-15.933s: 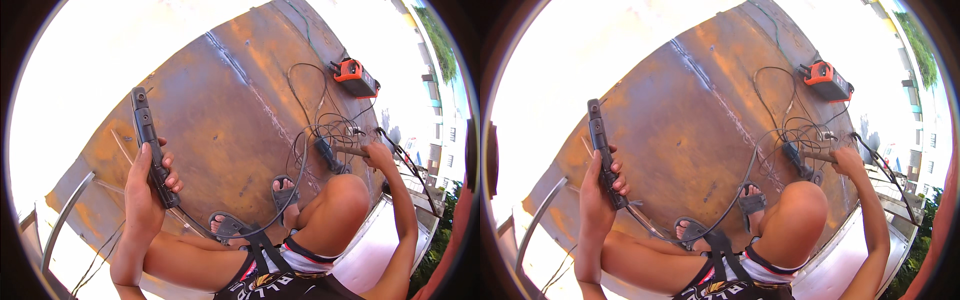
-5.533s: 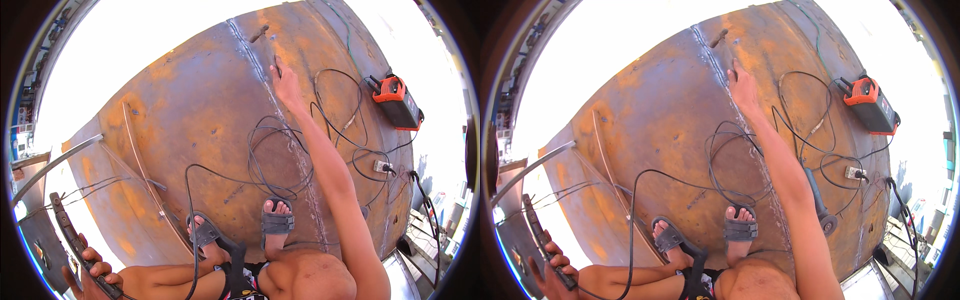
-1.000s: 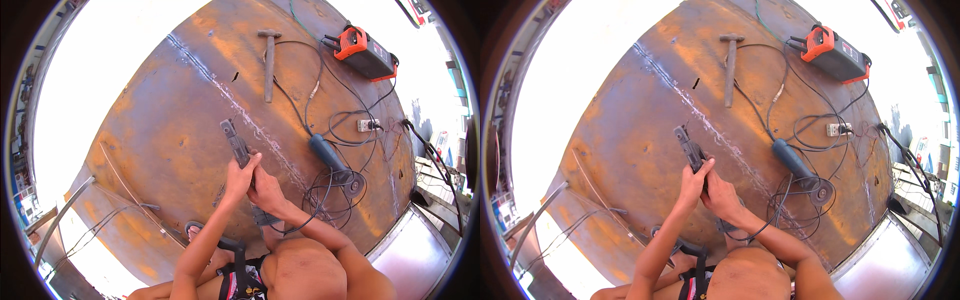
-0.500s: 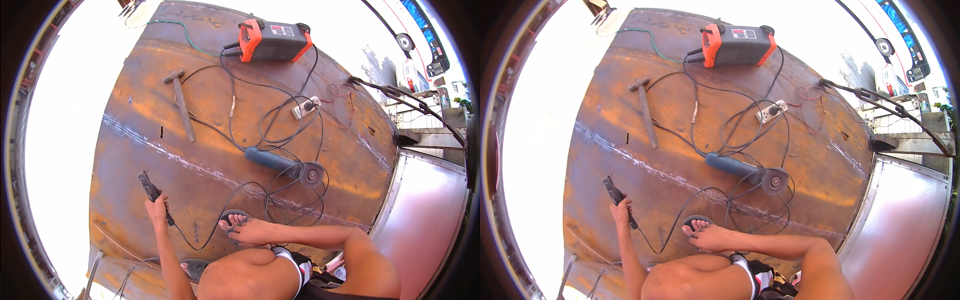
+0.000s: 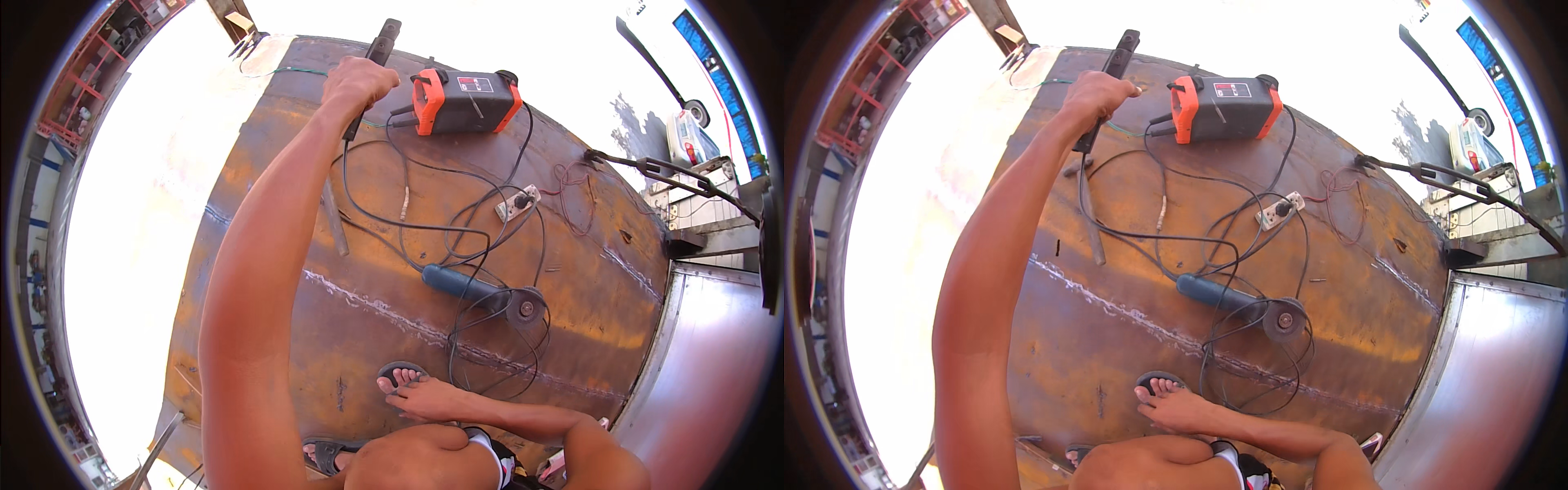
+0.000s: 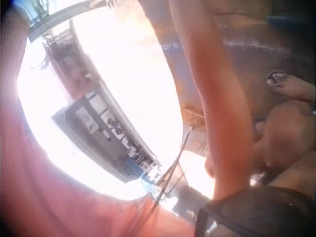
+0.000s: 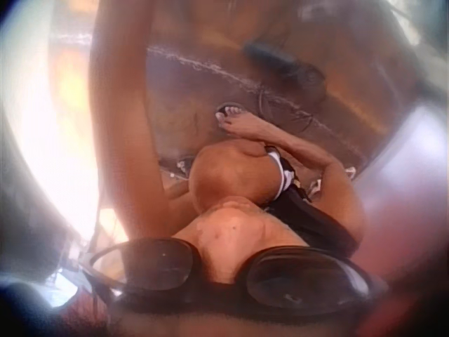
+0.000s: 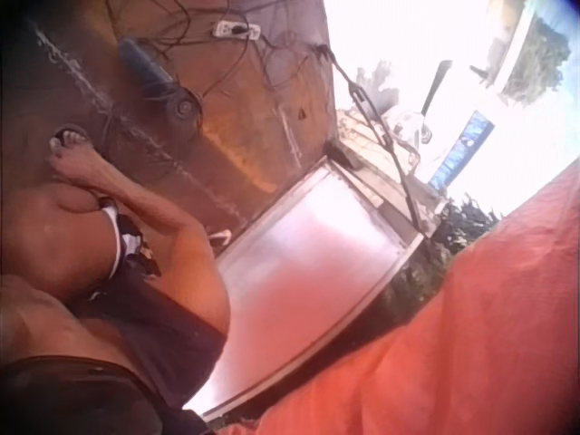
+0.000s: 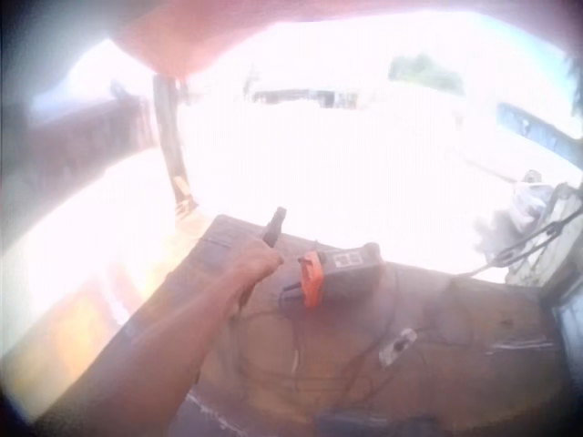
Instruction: The person welds a seam on a large curved metal surface using a welding torch, then uses a hammer to chip away slag from the weld. The person repeats this cycle of welding and chipping along the seam.
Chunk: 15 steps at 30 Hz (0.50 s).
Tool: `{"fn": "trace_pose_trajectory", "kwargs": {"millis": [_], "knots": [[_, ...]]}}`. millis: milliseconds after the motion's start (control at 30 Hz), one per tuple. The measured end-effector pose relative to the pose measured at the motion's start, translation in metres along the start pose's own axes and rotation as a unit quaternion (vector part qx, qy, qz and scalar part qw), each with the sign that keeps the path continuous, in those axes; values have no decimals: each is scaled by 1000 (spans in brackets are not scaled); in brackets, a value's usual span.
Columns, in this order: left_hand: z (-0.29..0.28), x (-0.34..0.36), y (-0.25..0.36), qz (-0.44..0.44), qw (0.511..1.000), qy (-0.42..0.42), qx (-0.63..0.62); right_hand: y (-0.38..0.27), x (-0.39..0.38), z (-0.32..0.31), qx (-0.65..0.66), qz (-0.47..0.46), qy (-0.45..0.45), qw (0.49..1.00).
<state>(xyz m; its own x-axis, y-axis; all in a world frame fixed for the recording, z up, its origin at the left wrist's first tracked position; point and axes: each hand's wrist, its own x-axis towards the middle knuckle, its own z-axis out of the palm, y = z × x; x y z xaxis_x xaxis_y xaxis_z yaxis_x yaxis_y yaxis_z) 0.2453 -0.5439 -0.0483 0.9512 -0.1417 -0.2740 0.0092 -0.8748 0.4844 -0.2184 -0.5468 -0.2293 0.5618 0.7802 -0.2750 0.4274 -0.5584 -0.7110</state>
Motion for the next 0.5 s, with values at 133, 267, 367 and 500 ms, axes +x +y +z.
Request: {"fn": "trace_pose_trajectory", "kwargs": {"millis": [133,267,367,500], "knots": [[21,12,24,56,998,4,20,-7,-34,-6,30,60,134,989],[44,10,-18,26,1000,9,-3,-13,-53,-8,125,71,224,964],[49,-4,-52,23,999,-15,-32,-19,-58,-14,252,41,299,920],[53,-32,-102,66,993,-59,-78,-38,-89,-60,472,106,257,837]]}}
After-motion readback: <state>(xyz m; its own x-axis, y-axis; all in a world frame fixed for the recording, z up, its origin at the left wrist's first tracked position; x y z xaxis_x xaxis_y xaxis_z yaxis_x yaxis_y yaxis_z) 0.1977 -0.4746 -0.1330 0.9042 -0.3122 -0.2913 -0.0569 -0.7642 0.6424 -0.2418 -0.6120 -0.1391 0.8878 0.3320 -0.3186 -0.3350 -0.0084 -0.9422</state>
